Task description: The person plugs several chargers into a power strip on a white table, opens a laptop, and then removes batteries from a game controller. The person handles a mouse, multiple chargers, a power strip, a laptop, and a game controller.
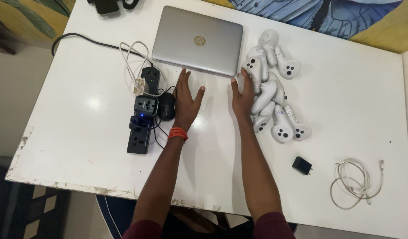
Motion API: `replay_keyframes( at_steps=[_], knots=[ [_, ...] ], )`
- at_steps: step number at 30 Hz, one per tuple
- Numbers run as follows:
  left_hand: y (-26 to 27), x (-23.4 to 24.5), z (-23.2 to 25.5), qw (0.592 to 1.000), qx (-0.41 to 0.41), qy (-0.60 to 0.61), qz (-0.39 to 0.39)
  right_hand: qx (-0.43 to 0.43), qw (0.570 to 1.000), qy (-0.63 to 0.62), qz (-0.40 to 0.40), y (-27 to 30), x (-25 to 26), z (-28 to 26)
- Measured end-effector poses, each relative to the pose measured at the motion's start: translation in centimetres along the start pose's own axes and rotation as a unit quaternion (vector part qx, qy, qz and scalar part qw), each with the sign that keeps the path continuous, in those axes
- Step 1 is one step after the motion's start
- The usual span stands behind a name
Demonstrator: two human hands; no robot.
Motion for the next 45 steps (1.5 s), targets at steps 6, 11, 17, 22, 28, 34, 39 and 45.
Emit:
replay_keyframes(
  at_steps=[6,11,17,22,28,34,39,45],
  knots=[
    [-0.2,0.3,0.4,0.999,-0.013,-0.023,-0.042,-0.003,1.0,-0.007,-0.024,0.1,0.9,-0.7],
    [0.0,0.4,0.9,0.998,-0.007,-0.025,-0.065,-0.031,0.998,-0.016,-0.043,0.0,1.6,-1.2],
    [0.0,0.4,0.8,0.999,-0.041,-0.005,-0.031,-0.022,0.999,-0.024,-0.032,-0.8,2.6,-0.2],
    [0.1,0.3,0.5,0.999,0.008,0.041,-0.022,-0.033,0.998,-0.053,-0.02,-1.6,3.5,1.3],
    [0.2,0.4,0.5,0.997,0.012,0.072,0.001,-0.026,0.998,-0.056,-0.014,-2.1,4.8,2.4],
    [0.2,0.4,0.3,0.996,0.008,0.085,0.02,-0.05,0.998,-0.044,0.021,-2.8,6.2,3.8],
    [0.1,0.4,0.1,0.997,-0.002,0.072,0.028,-0.048,0.995,-0.079,0.046,-3.6,8.4,5.5],
    [0.1,0.2,0.2,0.995,-0.001,0.086,0.04,-0.009,0.995,0.069,0.074,-2.9,8.7,4.7]
  ],
)
Point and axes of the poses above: each hand's wrist, its own y-axis away from the middle knuckle, its own x-axis out of the back of the hand, z = x × y, the point moved 1 cm from there along -y, towards the middle knuckle, and after that the axes turned 13 degrees about -x, right-handed, at the moved point
